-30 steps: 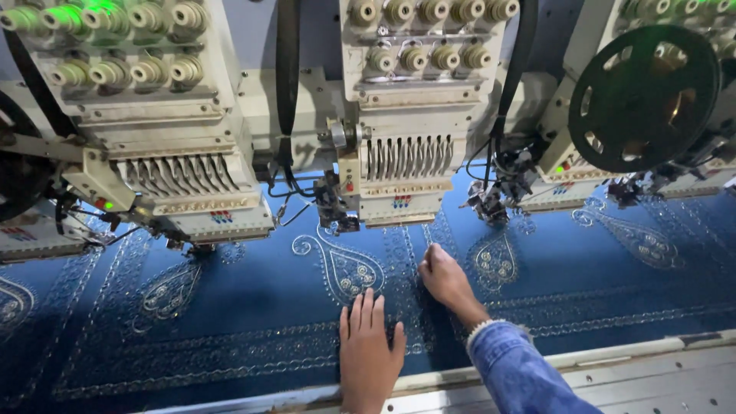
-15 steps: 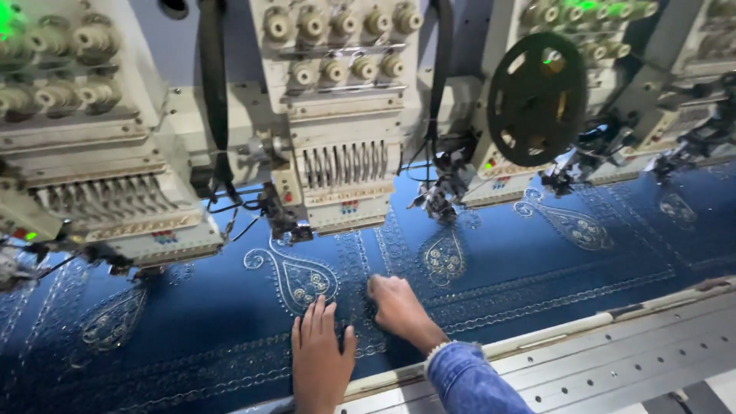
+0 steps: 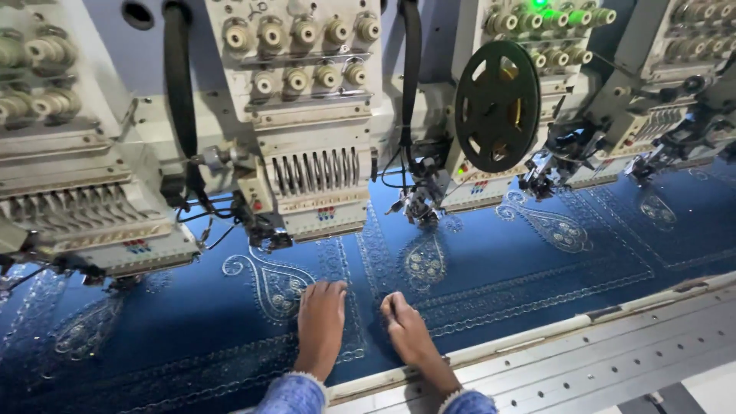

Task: The person operates a large multi-head embroidery machine by smoothing the blue fabric, checking thread alignment on the spools, and pressing buttons on the control panels.

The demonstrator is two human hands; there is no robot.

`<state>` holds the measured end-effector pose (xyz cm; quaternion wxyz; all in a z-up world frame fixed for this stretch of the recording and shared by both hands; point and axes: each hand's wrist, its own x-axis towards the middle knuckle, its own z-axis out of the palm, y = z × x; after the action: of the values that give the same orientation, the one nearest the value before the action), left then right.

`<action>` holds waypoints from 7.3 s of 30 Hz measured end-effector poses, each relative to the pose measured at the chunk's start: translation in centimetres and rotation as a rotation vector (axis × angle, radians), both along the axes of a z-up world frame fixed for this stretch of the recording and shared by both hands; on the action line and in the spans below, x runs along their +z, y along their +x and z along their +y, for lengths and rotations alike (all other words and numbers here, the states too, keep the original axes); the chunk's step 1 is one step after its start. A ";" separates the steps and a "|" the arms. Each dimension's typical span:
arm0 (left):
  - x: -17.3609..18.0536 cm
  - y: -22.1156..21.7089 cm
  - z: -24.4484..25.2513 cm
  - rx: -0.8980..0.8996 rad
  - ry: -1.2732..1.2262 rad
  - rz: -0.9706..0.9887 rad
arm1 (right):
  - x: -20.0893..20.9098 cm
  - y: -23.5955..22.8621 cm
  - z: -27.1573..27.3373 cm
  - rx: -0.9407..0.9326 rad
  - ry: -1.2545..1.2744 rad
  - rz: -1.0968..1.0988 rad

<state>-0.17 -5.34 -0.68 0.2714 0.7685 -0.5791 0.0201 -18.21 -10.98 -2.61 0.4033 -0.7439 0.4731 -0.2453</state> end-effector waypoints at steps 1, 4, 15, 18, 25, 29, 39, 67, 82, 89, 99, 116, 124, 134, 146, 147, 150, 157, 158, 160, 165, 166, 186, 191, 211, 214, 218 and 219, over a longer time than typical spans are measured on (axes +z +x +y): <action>-0.8 -0.1 -1.2 -0.035 -0.034 -0.012 | 0.0 0.1 0.1 -0.024 0.048 -0.012; -2.0 -1.4 -3.3 -0.155 -0.155 0.023 | -0.1 0.0 0.1 -0.074 0.082 -0.016; -1.5 -12.9 -7.8 -0.150 0.054 0.119 | -0.5 -10.7 -6.7 -0.361 0.022 0.172; -2.5 -15.0 -9.8 -0.065 0.032 0.081 | -0.3 -11.9 -6.8 -0.329 0.005 0.153; -2.0 -14.7 -11.1 0.049 0.104 0.090 | -0.7 -12.1 -6.9 -0.300 -0.061 -0.070; -1.2 -13.9 -10.3 0.000 0.013 0.234 | 0.8 -11.3 -6.1 -0.325 -0.033 -0.030; -6.2 -15.7 -15.3 -0.017 0.098 0.124 | -0.9 -11.0 -6.6 -0.323 -0.102 -0.079; 3.3 -5.8 9.2 -0.164 -0.067 0.312 | 5.5 -2.6 3.7 0.170 0.233 -0.022; 1.4 6.0 4.4 0.093 0.132 0.063 | 2.9 2.5 6.1 -0.026 -0.016 0.382; -2.4 10.1 1.2 -0.200 0.170 -0.295 | 3.4 2.7 5.6 -0.029 0.041 0.410; -2.2 10.4 1.0 -0.397 0.115 -0.514 | 4.7 9.5 3.3 0.176 -0.226 0.286; -2.0 11.2 1.2 -0.279 0.061 -0.227 | 0.6 10.4 3.9 0.157 -0.598 0.143; -3.4 10.0 0.7 -0.379 0.123 -0.674 | 2.1 10.0 4.2 0.158 -0.430 0.242; 0.2 9.9 -0.2 -0.445 0.309 -0.126 | 3.0 9.1 4.1 0.165 -0.433 0.268; -7.4 9.4 -2.2 -0.198 0.404 -0.317 | 2.4 9.1 4.4 0.145 -0.613 0.405; -7.9 10.2 -2.2 -0.326 0.298 -0.631 | 2.3 9.1 4.3 0.172 -0.582 0.319; -5.1 9.5 -0.4 -0.362 0.209 -0.451 | 2.2 8.4 5.0 0.185 -0.543 0.232; 2.0 8.0 2.3 -0.158 0.117 0.362 | 2.0 8.9 3.6 0.193 -0.474 0.172; 1.4 7.1 2.5 -0.160 0.122 0.368 | 1.5 8.5 3.7 0.192 -0.468 0.178; 0.9 6.2 2.3 -0.067 0.079 0.481 | 1.0 8.8 3.0 0.175 -0.392 0.071; 0.0 4.8 1.4 0.096 0.159 0.463 | 0.4 8.6 2.6 0.182 -0.425 0.027; 0.0 4.4 1.3 0.107 0.175 0.397 | 0.6 8.5 2.7 0.176 -0.404 0.050; -5.6 5.4 0.0 0.080 0.206 -0.127 | 1.1 7.3 2.8 0.208 -0.477 -0.067; -2.4 4.7 1.2 0.134 0.393 -0.481 | 1.5 7.5 2.4 0.255 -0.458 -0.053; 4.2 2.7 2.7 -0.063 0.220 0.337 | 1.3 7.1 0.3 0.251 -0.071 0.115; -0.1 4.2 3.1 0.041 0.262 0.260 | 1.6 6.5 0.5 0.242 -0.060 0.076; -1.6 6.0 3.1 0.148 0.253 0.174 | 1.9 7.2 0.5 0.220 -0.076 0.075; -2.0 5.9 3.3 0.160 0.270 0.122 | 2.2 7.0 0.8 0.231 -0.064 0.093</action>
<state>5.71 -2.02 -2.68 0.1979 0.8413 -0.4960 -0.0833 -11.20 -10.17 -0.44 0.3823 -0.8165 0.3946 -0.1774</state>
